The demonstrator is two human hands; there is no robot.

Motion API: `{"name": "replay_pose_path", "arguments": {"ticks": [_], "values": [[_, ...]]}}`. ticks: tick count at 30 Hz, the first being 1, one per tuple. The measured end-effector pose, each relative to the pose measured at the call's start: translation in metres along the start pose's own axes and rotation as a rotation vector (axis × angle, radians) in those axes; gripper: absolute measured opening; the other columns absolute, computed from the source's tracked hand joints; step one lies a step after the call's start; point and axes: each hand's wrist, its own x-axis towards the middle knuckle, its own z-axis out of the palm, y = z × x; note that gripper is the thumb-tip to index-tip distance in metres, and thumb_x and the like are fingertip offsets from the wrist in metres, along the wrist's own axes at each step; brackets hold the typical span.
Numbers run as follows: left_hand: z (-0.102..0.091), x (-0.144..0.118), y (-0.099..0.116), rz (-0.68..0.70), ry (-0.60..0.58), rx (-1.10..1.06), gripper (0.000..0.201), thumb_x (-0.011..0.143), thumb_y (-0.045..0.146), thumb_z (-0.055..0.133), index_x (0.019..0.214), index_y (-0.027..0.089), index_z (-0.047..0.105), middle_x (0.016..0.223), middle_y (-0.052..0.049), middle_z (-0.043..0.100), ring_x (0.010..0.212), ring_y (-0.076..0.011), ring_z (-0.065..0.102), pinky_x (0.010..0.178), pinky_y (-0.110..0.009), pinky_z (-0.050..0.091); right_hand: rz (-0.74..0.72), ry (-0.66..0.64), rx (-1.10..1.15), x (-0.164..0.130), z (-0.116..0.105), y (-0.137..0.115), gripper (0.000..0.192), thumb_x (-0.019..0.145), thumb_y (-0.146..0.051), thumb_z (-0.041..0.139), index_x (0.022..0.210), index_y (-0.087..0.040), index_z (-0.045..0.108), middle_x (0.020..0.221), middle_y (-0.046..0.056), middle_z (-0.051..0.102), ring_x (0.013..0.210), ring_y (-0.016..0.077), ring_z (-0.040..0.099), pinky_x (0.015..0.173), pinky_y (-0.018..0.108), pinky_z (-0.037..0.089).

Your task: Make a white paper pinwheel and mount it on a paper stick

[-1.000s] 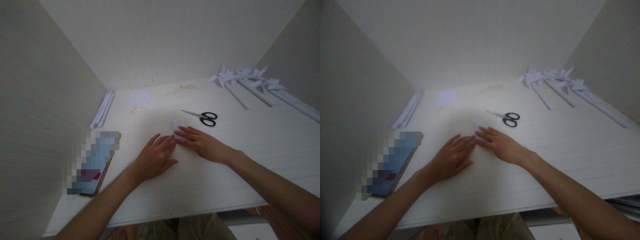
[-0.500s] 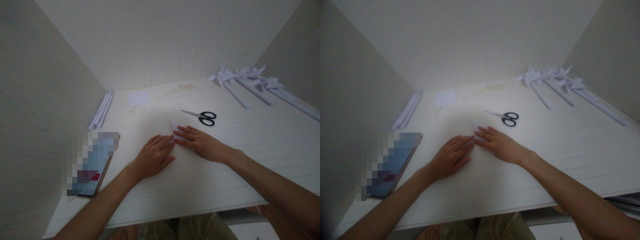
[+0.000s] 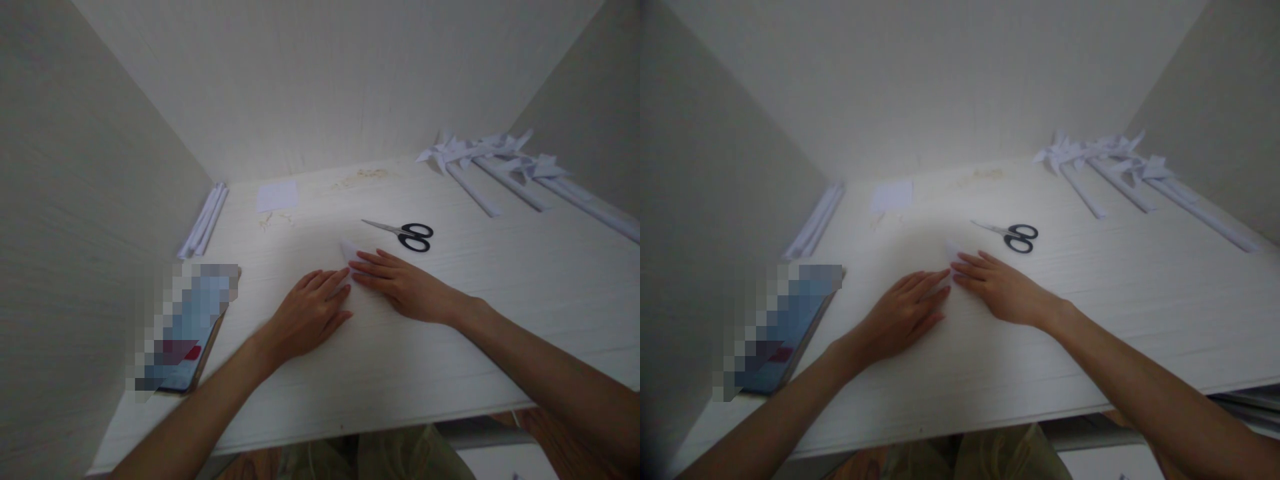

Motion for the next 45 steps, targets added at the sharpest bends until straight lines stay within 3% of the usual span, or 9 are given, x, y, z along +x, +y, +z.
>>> {"name": "replay_pose_path", "arguments": {"ticks": [6, 14, 21, 29, 37, 45], "values": [[0.000, 0.001, 0.000, -0.014, -0.004, -0.022, 0.034, 0.086, 0.032, 0.037, 0.107, 0.012, 0.053, 0.129, -0.014, 0.044, 0.112, -0.0239, 0.045, 0.095, -0.042, 0.037, 0.004, -0.026, -0.016, 0.000, -0.006, -0.003, 0.053, 0.075, -0.005, 0.037, 0.127, -0.013, 0.040, 0.136, 0.008, 0.037, 0.130, 0.0202, 0.021, 0.104, 0.047, 0.019], [0.006, -0.001, -0.001, -0.017, 0.077, -0.098, 0.034, 0.086, 0.029, 0.036, 0.111, 0.011, 0.050, 0.127, -0.014, 0.046, 0.119, -0.0210, 0.039, 0.099, -0.041, 0.033, 0.024, -0.005, 0.016, 0.001, -0.006, -0.003, 0.047, 0.079, -0.014, 0.039, 0.127, -0.018, 0.041, 0.133, 0.006, 0.041, 0.129, 0.0222, 0.023, 0.103, 0.051, 0.017], [0.008, 0.001, -0.001, -0.059, -0.010, -0.090, 0.044, 0.086, 0.035, 0.036, 0.123, 0.012, 0.040, 0.133, -0.017, 0.037, 0.125, -0.0237, 0.031, 0.100, -0.045, 0.029, 0.017, 0.011, 0.017, 0.002, -0.006, -0.003, 0.044, 0.080, -0.014, 0.039, 0.123, -0.019, 0.046, 0.133, 0.005, 0.042, 0.129, 0.0224, 0.024, 0.103, 0.051, 0.019], [0.004, 0.007, 0.000, -0.061, -0.032, -0.065, 0.039, 0.087, 0.033, 0.033, 0.115, 0.011, 0.049, 0.131, -0.016, 0.040, 0.124, -0.0216, 0.033, 0.102, -0.042, 0.026, 0.048, -0.030, -0.038, -0.002, -0.008, -0.002, 0.043, 0.086, -0.024, 0.037, 0.128, -0.022, 0.038, 0.135, 0.004, 0.039, 0.129, 0.0259, 0.021, 0.099, 0.058, 0.017], [0.007, 0.009, -0.002, -0.038, -0.038, -0.103, 0.036, 0.089, 0.029, 0.030, 0.112, 0.012, 0.051, 0.129, -0.009, 0.046, 0.122, -0.0184, 0.037, 0.103, -0.041, 0.021, 0.125, -0.093, -0.143, -0.010, -0.011, 0.005, 0.053, 0.088, -0.041, 0.032, 0.135, -0.018, 0.025, 0.138, 0.009, 0.032, 0.127, 0.0289, 0.025, 0.098, 0.059, 0.019], [0.006, 0.014, -0.002, -0.027, -0.025, -0.139, 0.034, 0.087, 0.026, 0.033, 0.112, 0.011, 0.051, 0.125, -0.010, 0.050, 0.119, -0.0173, 0.042, 0.103, -0.040, 0.021, 0.110, -0.154, -0.167, 0.005, -0.025, 0.008, 0.053, 0.087, -0.048, 0.028, 0.131, -0.018, 0.034, 0.135, 0.008, 0.037, 0.125, 0.0294, 0.029, 0.099, 0.057, 0.018]]}}
